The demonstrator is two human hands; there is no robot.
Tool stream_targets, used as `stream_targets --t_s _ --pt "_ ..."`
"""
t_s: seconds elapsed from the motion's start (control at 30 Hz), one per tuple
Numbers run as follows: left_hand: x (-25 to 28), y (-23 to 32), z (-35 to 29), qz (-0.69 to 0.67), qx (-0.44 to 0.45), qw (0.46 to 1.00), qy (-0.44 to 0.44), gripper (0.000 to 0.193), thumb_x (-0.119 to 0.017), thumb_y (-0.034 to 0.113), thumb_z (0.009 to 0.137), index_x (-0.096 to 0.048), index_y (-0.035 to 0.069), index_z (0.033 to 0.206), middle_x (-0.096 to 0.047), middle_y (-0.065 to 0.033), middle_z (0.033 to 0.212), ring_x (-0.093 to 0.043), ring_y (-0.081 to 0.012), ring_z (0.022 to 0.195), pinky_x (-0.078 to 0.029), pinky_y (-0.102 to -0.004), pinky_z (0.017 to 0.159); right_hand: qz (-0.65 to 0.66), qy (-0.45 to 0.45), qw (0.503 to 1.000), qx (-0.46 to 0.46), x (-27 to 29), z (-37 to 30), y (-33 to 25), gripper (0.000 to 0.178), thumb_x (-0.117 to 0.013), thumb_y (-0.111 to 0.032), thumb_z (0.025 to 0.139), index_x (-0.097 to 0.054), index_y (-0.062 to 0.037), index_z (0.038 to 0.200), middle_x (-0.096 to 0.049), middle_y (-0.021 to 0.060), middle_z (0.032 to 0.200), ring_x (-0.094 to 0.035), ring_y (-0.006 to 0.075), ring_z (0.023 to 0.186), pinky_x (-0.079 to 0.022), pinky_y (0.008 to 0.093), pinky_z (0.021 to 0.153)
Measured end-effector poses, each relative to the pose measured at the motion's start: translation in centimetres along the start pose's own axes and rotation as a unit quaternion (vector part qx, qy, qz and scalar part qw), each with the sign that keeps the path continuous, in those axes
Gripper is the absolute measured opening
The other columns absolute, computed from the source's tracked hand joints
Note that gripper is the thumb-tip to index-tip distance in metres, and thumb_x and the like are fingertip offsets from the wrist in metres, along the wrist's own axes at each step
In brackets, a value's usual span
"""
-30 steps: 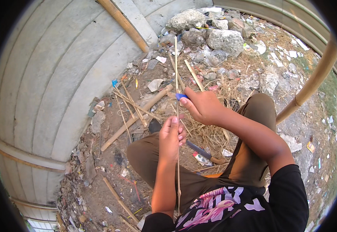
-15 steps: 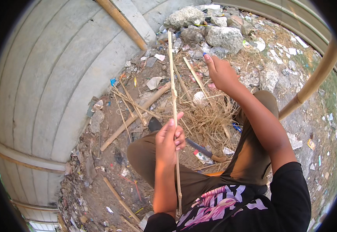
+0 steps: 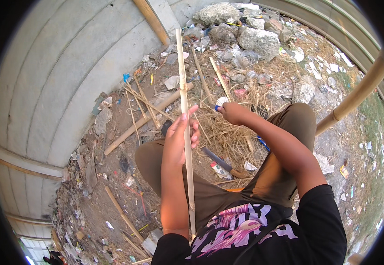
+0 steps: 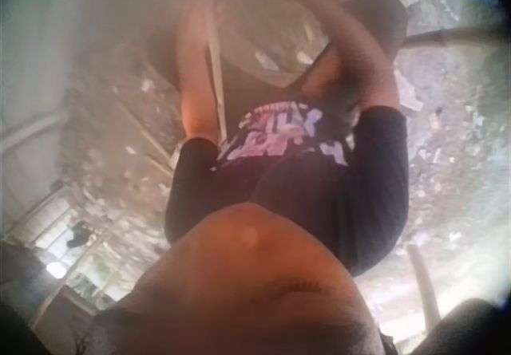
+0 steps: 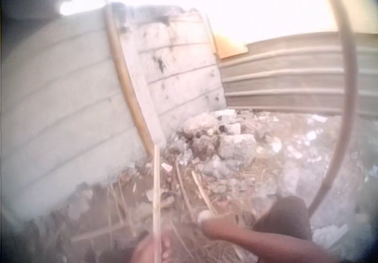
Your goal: The person sits on the ground and uses a blue utility knife to shave and smooth a long, thin bamboo strip. They repeatedly scrape the knife along the strip's length, occasionally rotating it to work on different sides and inspecting the surface.
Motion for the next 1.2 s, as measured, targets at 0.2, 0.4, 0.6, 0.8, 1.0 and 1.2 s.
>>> stream_targets --t_s 0.2,0.4,0.6,0.8,1.0,1.2 --pt "1.3 -0.8 0.8 -0.013 0.028 0.999 -0.015 0.056 -0.039 0.039 0.109 -0.036 0.000 0.150 -0.045 0.0004 0.071 -0.039 -0.0054 0.052 -0.035 -0.0206 0.045 0.444 0.005 0.885 0.137 2.5 -3.3 -5.8 0.051 -0.064 -0.054 0.094 -0.063 -0.0030 0.089 -0.054 0.0030 0.058 -0.046 0.0119 0.042 -0.031 0.0273 0.041" --pt "-0.8 -3.6 2.4 0.083 0.046 0.994 -0.062 0.055 -0.038 0.042 0.109 -0.046 -0.002 0.141 -0.059 -0.0060 0.080 -0.056 -0.0110 0.062 -0.045 -0.0237 0.054 0.477 0.019 0.869 0.129 4.0 -4.4 -7.5 0.036 -0.074 -0.037 0.092 -0.060 -0.0042 0.088 -0.046 -0.0041 0.054 -0.037 0.0055 0.041 -0.027 0.0247 0.041" --pt "-0.4 -1.4 1.1 0.202 0.101 0.971 -0.073 0.071 -0.022 0.056 0.107 -0.052 -0.001 0.137 -0.069 -0.0158 0.106 -0.067 -0.0214 0.098 -0.053 -0.0339 0.085 0.627 0.114 0.758 0.142 10.6 -2.3 -5.6 0.025 -0.070 -0.026 0.096 -0.055 -0.0108 0.082 -0.039 -0.0081 0.053 -0.034 0.0043 0.042 -0.026 0.0237 0.043" --pt "0.5 -0.6 -0.5 0.205 0.100 0.967 -0.118 0.074 -0.020 0.057 0.105 -0.049 -0.003 0.138 -0.068 -0.0139 0.105 -0.066 -0.0209 0.099 -0.051 -0.0331 0.085 0.681 0.079 0.713 0.146 13.1 -0.7 -4.7 0.023 -0.069 -0.025 0.096 -0.057 -0.0092 0.084 -0.038 -0.0090 0.054 -0.032 0.0036 0.042 -0.028 0.0243 0.042" --pt "-3.1 -6.0 -2.2 0.002 0.156 0.974 -0.167 0.042 -0.050 0.027 0.106 -0.048 -0.002 0.137 -0.054 -0.0004 0.077 -0.051 -0.0072 0.059 -0.042 -0.0228 0.048 0.578 0.035 0.807 0.114 11.3 -0.9 -5.9 0.035 -0.059 -0.040 0.101 -0.057 -0.0057 0.092 -0.044 -0.0042 0.057 -0.040 0.0080 0.047 -0.034 0.0282 0.047" --pt "4.3 -7.1 0.3 0.308 0.009 0.946 0.094 0.031 -0.044 0.025 0.108 -0.055 0.003 0.127 -0.045 0.0028 0.070 -0.040 -0.0046 0.050 -0.034 -0.0229 0.042 -0.041 0.147 0.964 0.217 6.6 -5.6 -8.8 0.046 -0.040 -0.044 0.104 -0.054 -0.0011 0.097 -0.065 0.0234 0.075 -0.065 0.0433 0.074 -0.049 0.0528 0.069"
Point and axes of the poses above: each hand's wrist, its own z-axis towards the middle knuckle, its own x-axis out of the back of the hand, y = z × x, the point moved 7 cm from there along z, towards the middle knuckle
